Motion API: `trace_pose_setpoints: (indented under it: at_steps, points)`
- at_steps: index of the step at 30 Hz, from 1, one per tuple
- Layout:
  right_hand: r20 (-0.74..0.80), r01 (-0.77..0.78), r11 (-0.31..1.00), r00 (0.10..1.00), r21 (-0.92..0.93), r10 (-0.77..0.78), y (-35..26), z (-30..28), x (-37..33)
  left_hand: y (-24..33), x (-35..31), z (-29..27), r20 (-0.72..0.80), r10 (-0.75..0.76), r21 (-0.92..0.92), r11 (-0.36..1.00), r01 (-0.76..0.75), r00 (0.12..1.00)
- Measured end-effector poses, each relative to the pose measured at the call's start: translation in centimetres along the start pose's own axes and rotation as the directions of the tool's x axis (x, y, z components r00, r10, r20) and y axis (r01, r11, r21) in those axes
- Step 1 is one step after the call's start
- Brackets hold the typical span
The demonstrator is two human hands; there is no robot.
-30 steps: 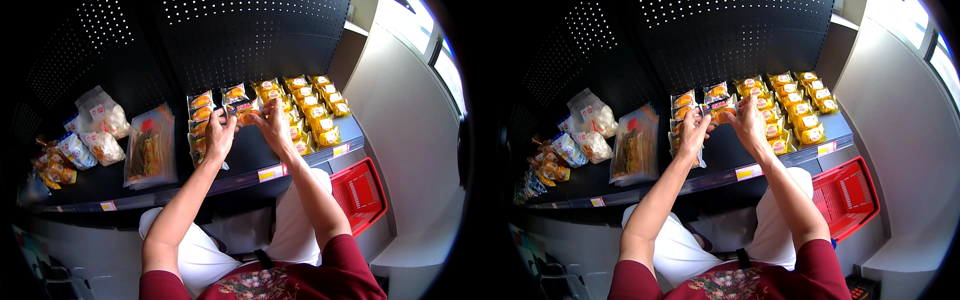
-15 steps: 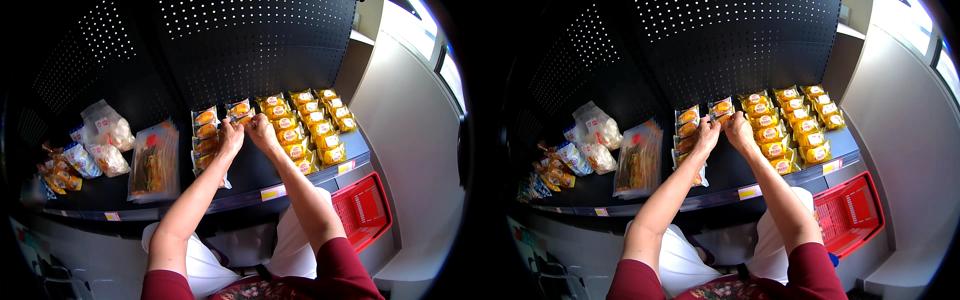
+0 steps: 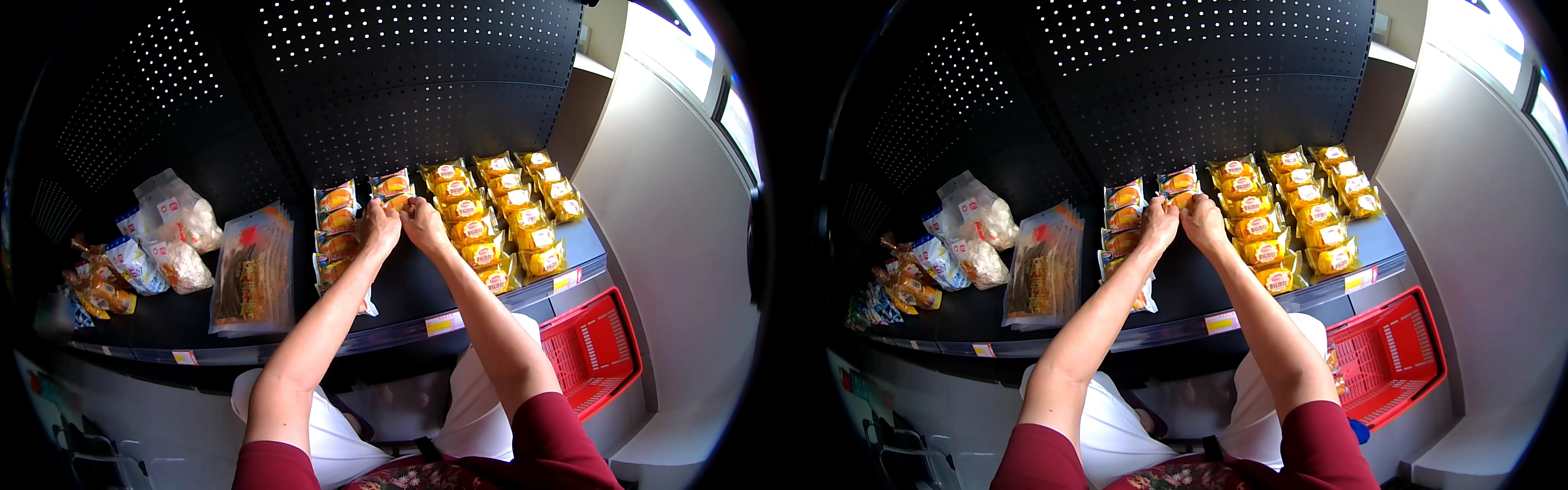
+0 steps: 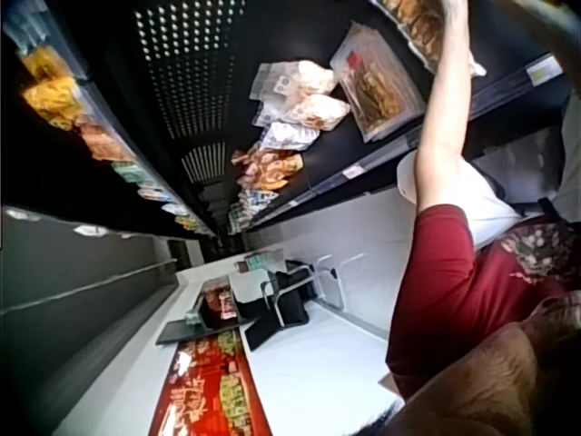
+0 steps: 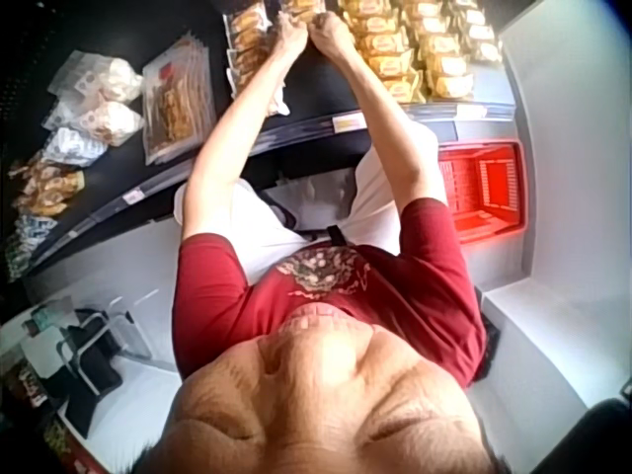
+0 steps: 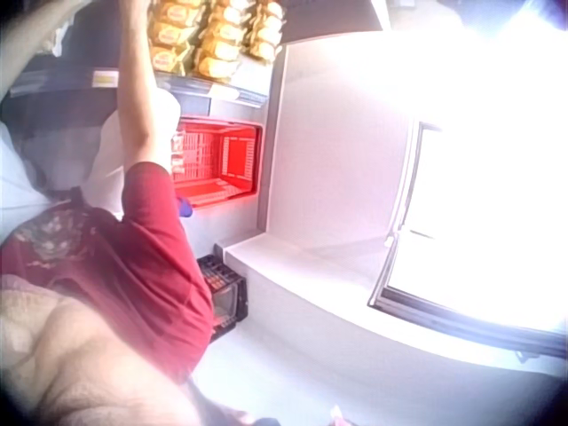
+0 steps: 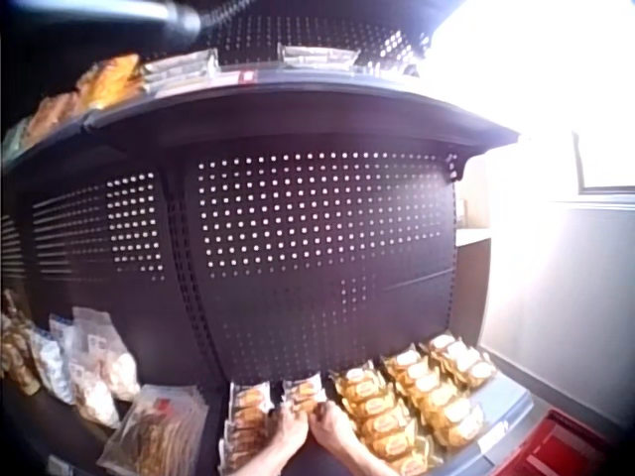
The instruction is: The person sits on the floor and restocks a supermarket shelf with packaged food items. They take items from a red basket, wipe the shelf with a blue cloth, and arrange the packages in neat rows.
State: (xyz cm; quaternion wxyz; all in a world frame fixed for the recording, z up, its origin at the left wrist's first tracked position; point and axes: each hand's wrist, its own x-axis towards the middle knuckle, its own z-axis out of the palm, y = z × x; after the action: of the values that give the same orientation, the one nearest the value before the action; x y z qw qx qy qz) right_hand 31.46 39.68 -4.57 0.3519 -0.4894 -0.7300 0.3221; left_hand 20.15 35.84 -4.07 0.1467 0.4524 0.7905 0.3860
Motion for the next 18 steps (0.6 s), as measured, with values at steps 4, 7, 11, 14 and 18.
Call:
trace_pose_setpoints:
  at_steps: [4, 7, 11, 14, 18]
  points:
    - [-0.011, 0.031, 0.999, 0.999, 0.013, -0.031, 0.4, 0.0, 0.0, 0.3, -0.6, -0.2, -0.013, 0.014, 0.006, 1.000, -0.014, 1.000]
    - [-0.033, 0.067, 0.997, 0.997, 0.034, -0.066, 0.5, -0.2, -0.3, 0.3, -1.7, -0.9, -0.013, 0.084, -0.014, 0.996, -0.084, 0.996]
    - [-0.065, 0.128, 0.991, 0.990, 0.031, -0.125, 0.5, -1.0, -0.9, -0.8, -4.4, -1.2, 0.012, 0.188, -0.027, 0.982, -0.187, 0.982]
    - [-0.105, 0.216, 0.976, 0.972, 0.026, -0.212, 0.2, -2.0, -1.9, -1.1, -7.7, -2.0, 0.063, 0.296, -0.109, 0.951, -0.288, 0.953]
    - [-0.052, 0.222, 0.961, 0.975, 0.165, -0.217, -2.2, -4.7, -4.6, -2.0, -12.3, -3.0, 0.031, 0.480, 0.005, 0.877, -0.480, 0.877]
